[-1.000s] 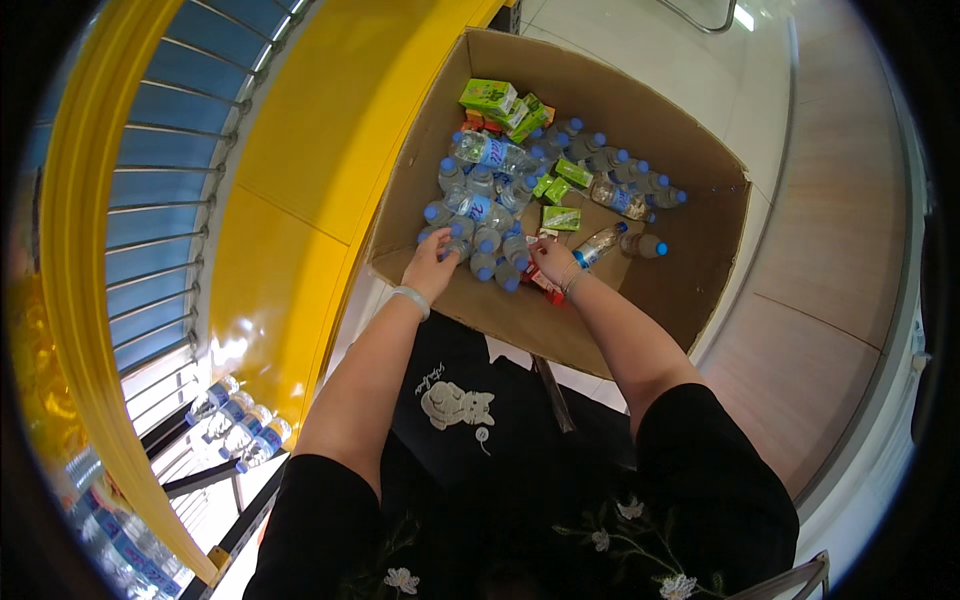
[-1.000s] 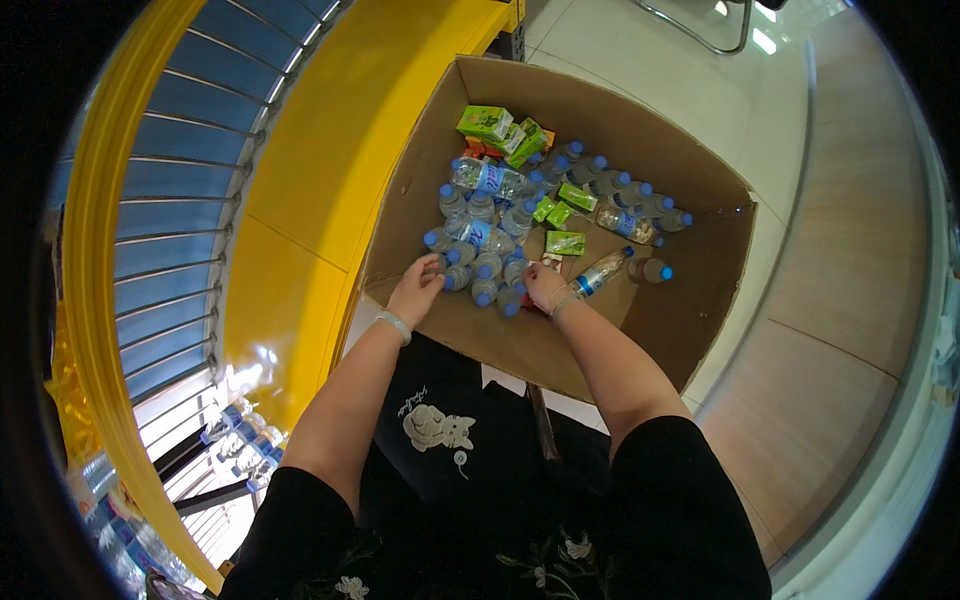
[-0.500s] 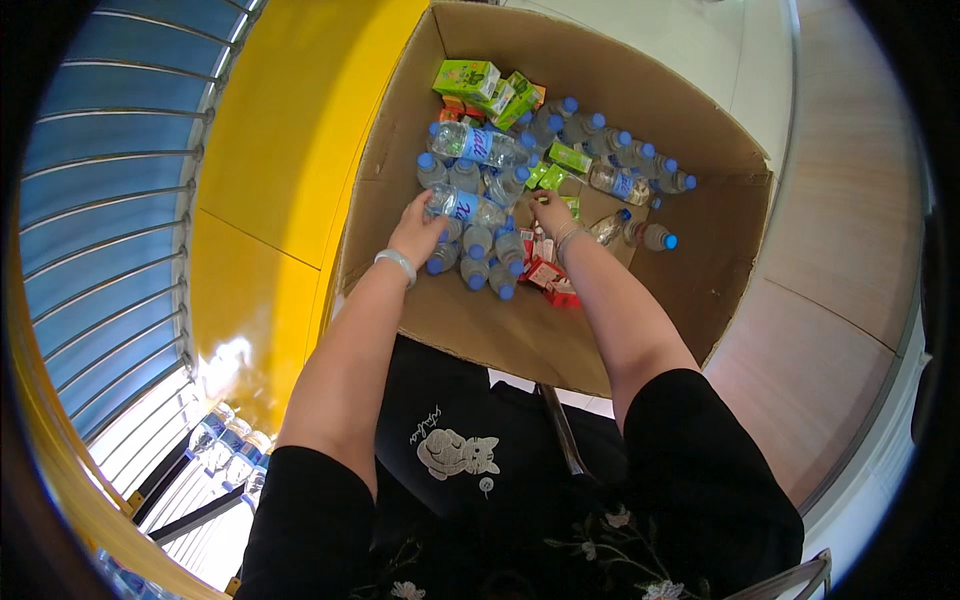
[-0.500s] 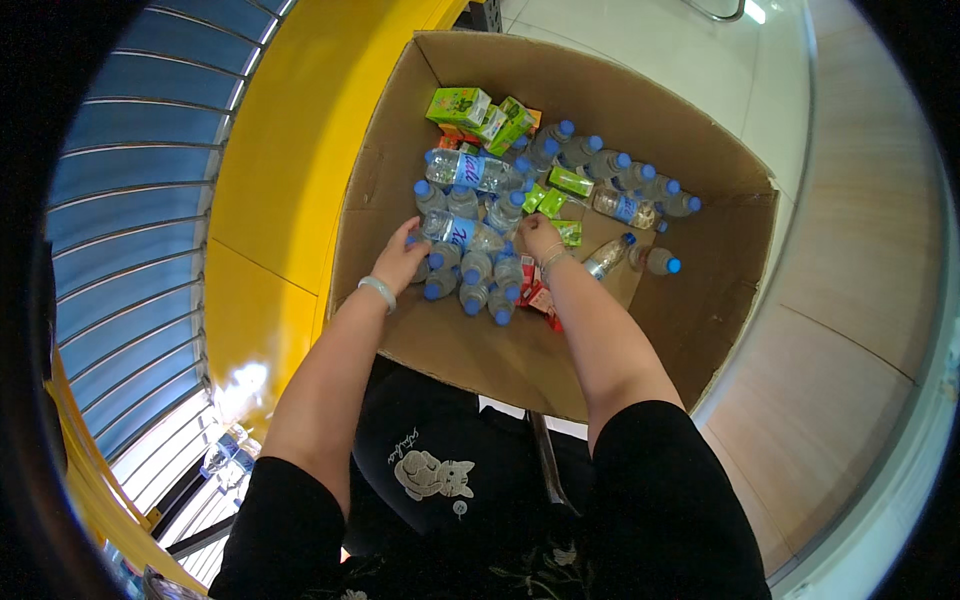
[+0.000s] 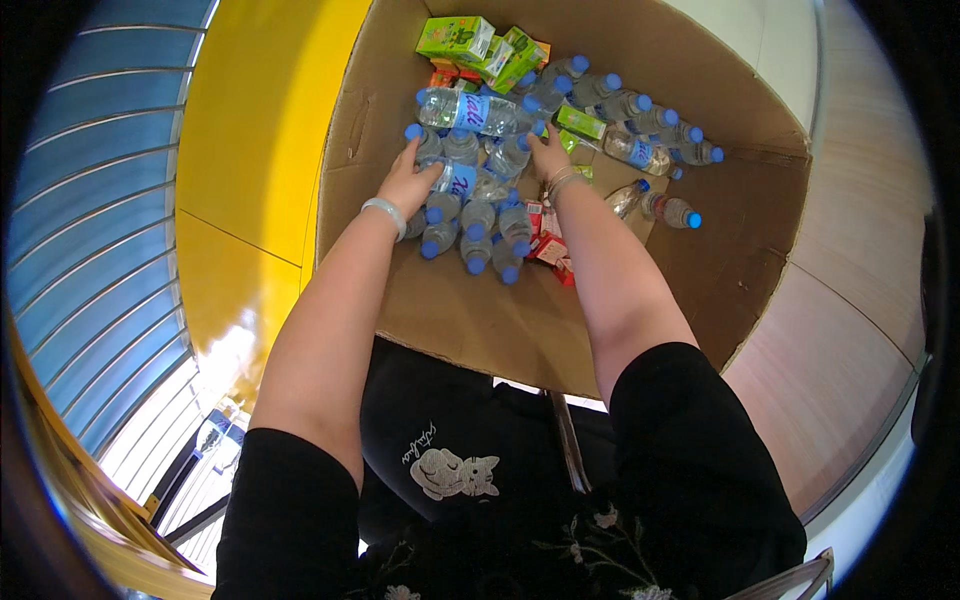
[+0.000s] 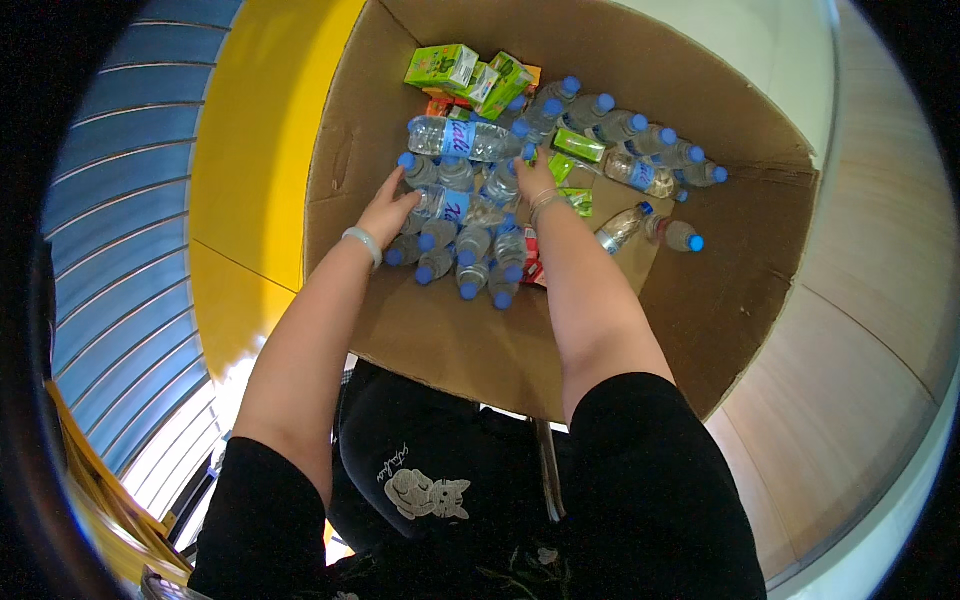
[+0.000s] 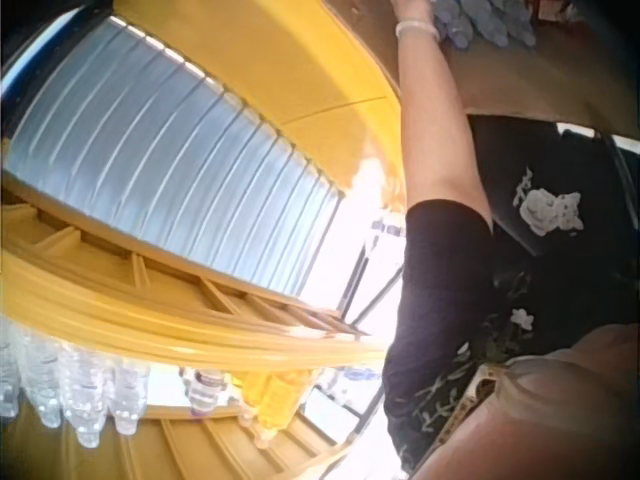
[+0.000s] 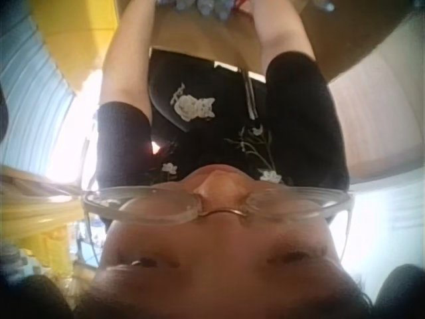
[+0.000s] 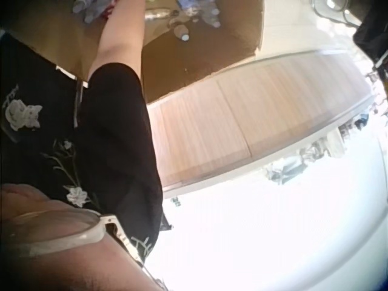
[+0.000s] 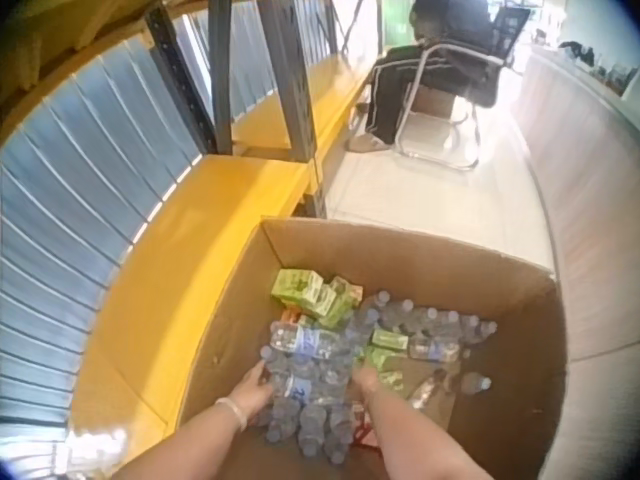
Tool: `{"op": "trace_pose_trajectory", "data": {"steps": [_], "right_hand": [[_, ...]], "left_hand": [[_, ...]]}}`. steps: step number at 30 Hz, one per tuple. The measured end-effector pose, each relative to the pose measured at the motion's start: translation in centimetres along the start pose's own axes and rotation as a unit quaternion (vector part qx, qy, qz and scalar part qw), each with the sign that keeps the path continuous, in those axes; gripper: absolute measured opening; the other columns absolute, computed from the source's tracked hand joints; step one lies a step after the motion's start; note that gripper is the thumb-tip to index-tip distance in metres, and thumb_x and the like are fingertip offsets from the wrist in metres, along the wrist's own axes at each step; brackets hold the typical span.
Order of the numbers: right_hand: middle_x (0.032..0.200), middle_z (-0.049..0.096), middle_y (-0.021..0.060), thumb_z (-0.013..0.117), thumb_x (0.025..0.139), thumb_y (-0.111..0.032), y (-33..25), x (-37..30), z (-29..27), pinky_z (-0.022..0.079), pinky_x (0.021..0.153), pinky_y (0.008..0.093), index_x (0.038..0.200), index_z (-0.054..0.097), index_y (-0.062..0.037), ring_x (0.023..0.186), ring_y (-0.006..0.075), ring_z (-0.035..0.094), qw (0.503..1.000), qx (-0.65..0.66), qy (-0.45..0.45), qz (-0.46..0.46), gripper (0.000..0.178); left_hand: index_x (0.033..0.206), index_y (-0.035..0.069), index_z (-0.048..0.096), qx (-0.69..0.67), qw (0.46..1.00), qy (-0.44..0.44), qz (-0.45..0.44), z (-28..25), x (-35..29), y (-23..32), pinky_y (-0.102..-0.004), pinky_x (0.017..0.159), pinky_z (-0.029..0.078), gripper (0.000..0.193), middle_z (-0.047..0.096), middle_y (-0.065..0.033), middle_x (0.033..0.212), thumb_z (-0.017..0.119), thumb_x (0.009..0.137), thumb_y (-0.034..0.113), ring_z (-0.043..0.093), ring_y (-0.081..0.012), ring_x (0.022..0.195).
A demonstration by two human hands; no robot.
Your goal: The person picks water bottles from a cardboard box on the floor and places them onto a yellow shelf. The person handles the bottles one at a time, arranging them in rows on the shelf.
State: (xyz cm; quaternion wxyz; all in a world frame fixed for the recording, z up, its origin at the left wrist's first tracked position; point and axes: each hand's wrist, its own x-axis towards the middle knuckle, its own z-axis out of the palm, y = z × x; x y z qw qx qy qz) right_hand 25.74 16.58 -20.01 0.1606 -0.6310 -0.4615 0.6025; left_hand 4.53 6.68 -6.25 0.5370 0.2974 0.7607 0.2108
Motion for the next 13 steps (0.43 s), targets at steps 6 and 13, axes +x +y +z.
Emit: {"op": "trace_pose_trajectory", "data": {"steps": [6, 13], "right_hand": [[0.114, 0.052, 0.0163, 0.052, 0.082, -0.038, -1.0, 1.1, 0.1, 0.039, 0.087, 0.0307, 0.127, 0.035, -0.0012, 0.103, 0.0256, 0.051, 0.996, 0.068, 0.019, 0.047, 0.061], [0.116, 0.051, 0.0157, 0.054, 0.082, -0.036, -0.1, 2.5, 0.3, 0.038, 0.087, 0.0302, 0.129, 0.035, -0.0074, 0.104, 0.0237, 0.05, 0.993, 0.083, 0.004, 0.086, 0.058]], "left_hand": [[0.136, 0.006, 0.016, 0.053, 0.999, 0.001, -0.002, -0.1, 1.5, -0.3, -0.0327, 0.095, 0.033, 0.076, 0.025, -0.0183, 0.136, 0.056, 0.077, 0.031, 0.038, -0.0288, 0.116], [0.137, 0.007, 0.013, 0.085, 0.996, 0.019, 0.012, -0.3, 4.0, -0.2, -0.0295, 0.104, 0.019, 0.079, 0.016, -0.0162, 0.141, 0.057, 0.076, 0.031, 0.019, -0.0294, 0.129]]}}
